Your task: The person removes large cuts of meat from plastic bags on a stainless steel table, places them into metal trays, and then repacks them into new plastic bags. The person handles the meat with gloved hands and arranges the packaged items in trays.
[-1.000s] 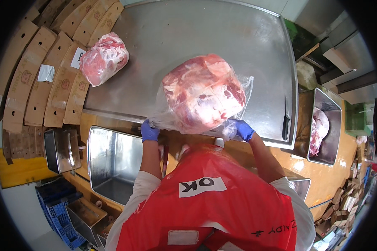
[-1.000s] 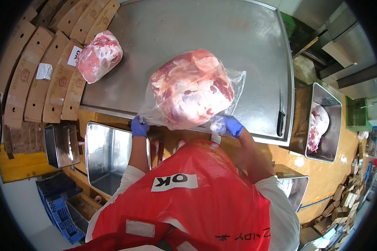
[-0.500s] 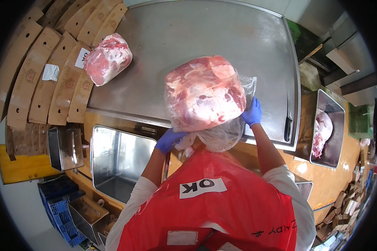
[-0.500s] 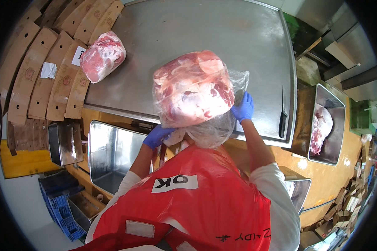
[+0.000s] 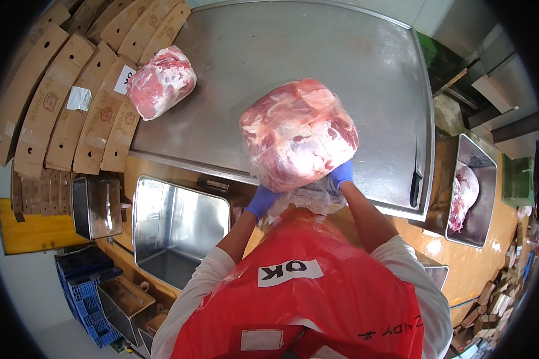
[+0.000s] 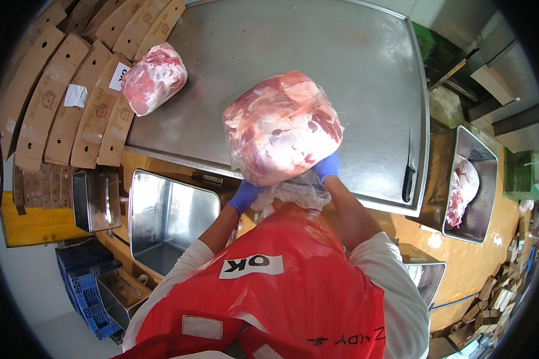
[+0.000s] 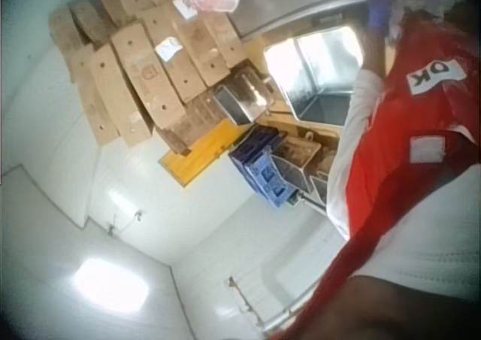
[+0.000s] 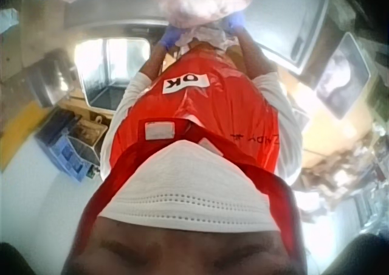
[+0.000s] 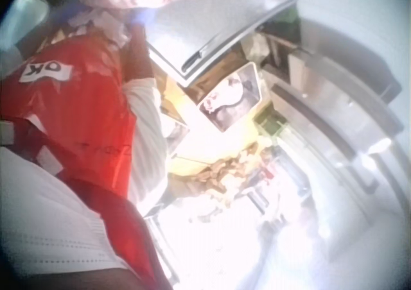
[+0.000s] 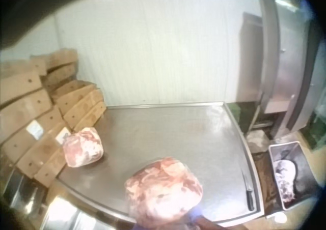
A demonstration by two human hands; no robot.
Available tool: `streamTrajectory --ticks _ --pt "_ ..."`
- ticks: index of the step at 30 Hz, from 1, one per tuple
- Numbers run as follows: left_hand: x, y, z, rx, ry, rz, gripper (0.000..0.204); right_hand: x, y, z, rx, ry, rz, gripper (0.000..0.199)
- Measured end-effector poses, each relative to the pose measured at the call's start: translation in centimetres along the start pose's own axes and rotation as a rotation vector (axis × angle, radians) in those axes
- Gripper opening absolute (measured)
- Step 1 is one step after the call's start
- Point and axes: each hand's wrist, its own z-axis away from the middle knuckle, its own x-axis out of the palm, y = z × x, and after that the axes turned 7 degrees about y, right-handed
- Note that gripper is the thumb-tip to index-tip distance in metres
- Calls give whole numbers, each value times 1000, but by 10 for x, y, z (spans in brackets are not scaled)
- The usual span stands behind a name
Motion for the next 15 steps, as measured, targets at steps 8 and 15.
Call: streamTrajectory --ticks 8,15 --pt "-14 13 14 -248 -14 119 59 -59 31 19 525 -30 -586 11" --pt "-44 21 39 -292 -47 80 52 -87 18 44 511 -47 -949 12"
